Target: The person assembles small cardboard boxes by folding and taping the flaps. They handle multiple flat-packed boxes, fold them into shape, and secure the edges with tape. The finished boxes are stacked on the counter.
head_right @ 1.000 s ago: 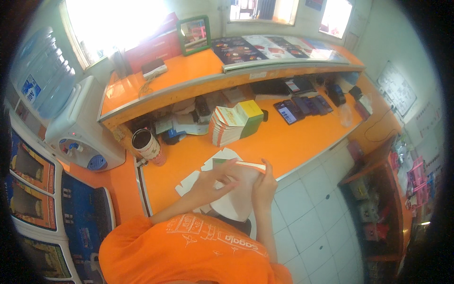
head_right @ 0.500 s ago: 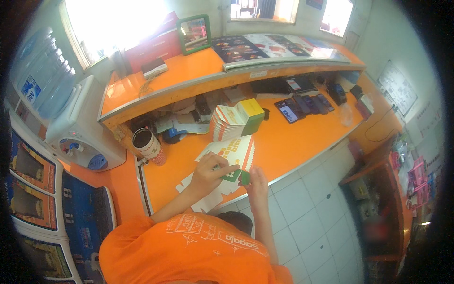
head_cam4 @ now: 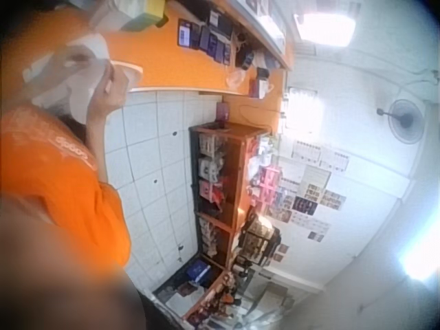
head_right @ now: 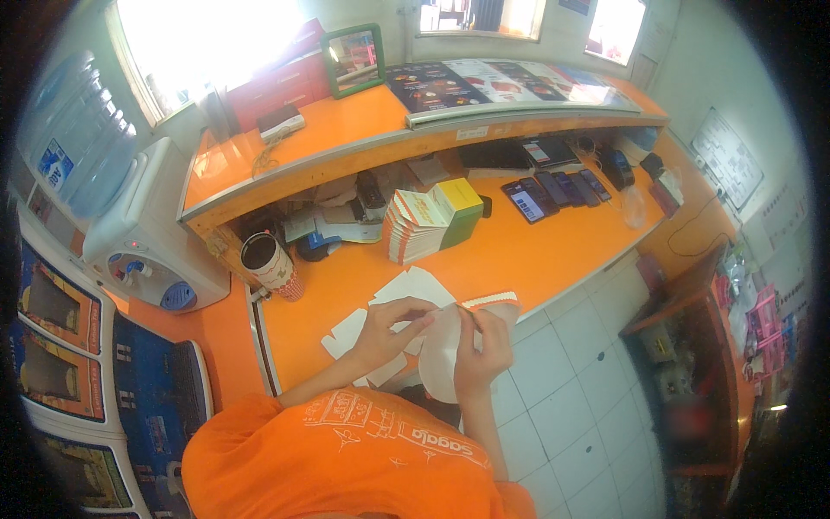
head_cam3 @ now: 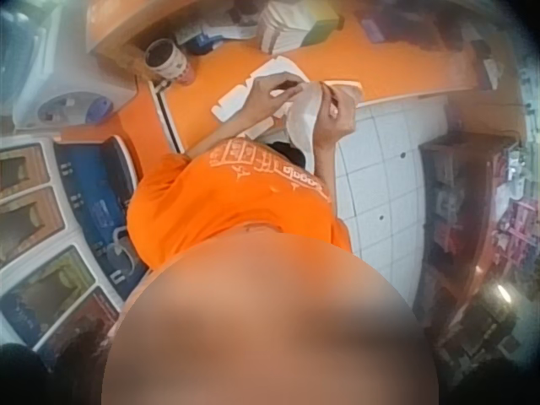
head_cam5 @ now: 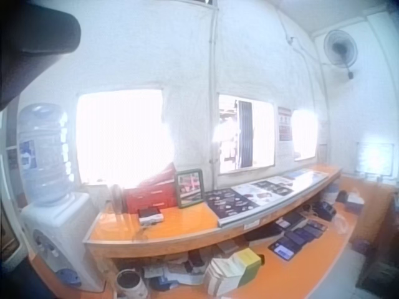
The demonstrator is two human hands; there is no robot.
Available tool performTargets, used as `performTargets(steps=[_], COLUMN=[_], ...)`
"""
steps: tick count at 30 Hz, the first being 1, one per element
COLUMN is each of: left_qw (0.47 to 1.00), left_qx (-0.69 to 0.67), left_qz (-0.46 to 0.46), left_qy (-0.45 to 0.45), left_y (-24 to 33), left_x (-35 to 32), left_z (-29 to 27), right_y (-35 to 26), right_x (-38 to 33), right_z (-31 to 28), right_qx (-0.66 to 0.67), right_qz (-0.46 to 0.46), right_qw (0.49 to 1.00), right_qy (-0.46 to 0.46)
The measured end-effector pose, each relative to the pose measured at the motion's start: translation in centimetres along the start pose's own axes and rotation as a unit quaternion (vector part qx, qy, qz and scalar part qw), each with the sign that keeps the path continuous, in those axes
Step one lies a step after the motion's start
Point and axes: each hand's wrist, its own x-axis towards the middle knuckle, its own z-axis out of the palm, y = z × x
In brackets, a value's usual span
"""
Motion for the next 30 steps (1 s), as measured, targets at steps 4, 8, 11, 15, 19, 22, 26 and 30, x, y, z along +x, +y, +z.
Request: performTargets(steps=[4,8,11,15,19,22,26,30], left_qw=[1.0,0.995,0.995,0.994,0.996,0.995,0.987,0.964], left_qx=[0.0,0.071,-0.101,-0.107,-0.08,-0.054,0.081,0.201], left_qz=[0.026,0.063,-0.009,-0.021,-0.004,0.019,0.1,0.171], left_qy=[0.006,0.027,0.019,0.026,0.049,0.077,0.101,0.036], left_y=[0.2,0.5,0.5,0.5,0.5,0.3,-0.3,-0.6], left_x=[0.4,0.5,0.4,0.6,0.6,0.7,0.6,-0.2], left_z=[-0.7,-1.1,-0.4,0.1,0.7,1.3,2.0,3.3], right_y=[0.1,0.1,0.0,0.0,-0.1,-0.3,-1.0,-0.9], right_x=[-0.3,-1.2,-1.8,-2.3,-2.4,-2.5,-3.1,-2.9], right_z=[0.2,0.9,1.5,1.9,1.9,1.9,2.4,2.7], right_qx=[-0.072,-0.055,-0.039,-0.033,-0.037,-0.021,0.059,0.272], right_qz=[-0.112,-0.12,-0.111,-0.081,-0.072,-0.056,0.037,0.255], right_qw=[0.991,0.991,0.993,0.996,0.996,0.998,0.996,0.927], right_qy=[-0.004,-0.012,-0.012,-0.017,-0.025,-0.032,-0.055,-0.047])
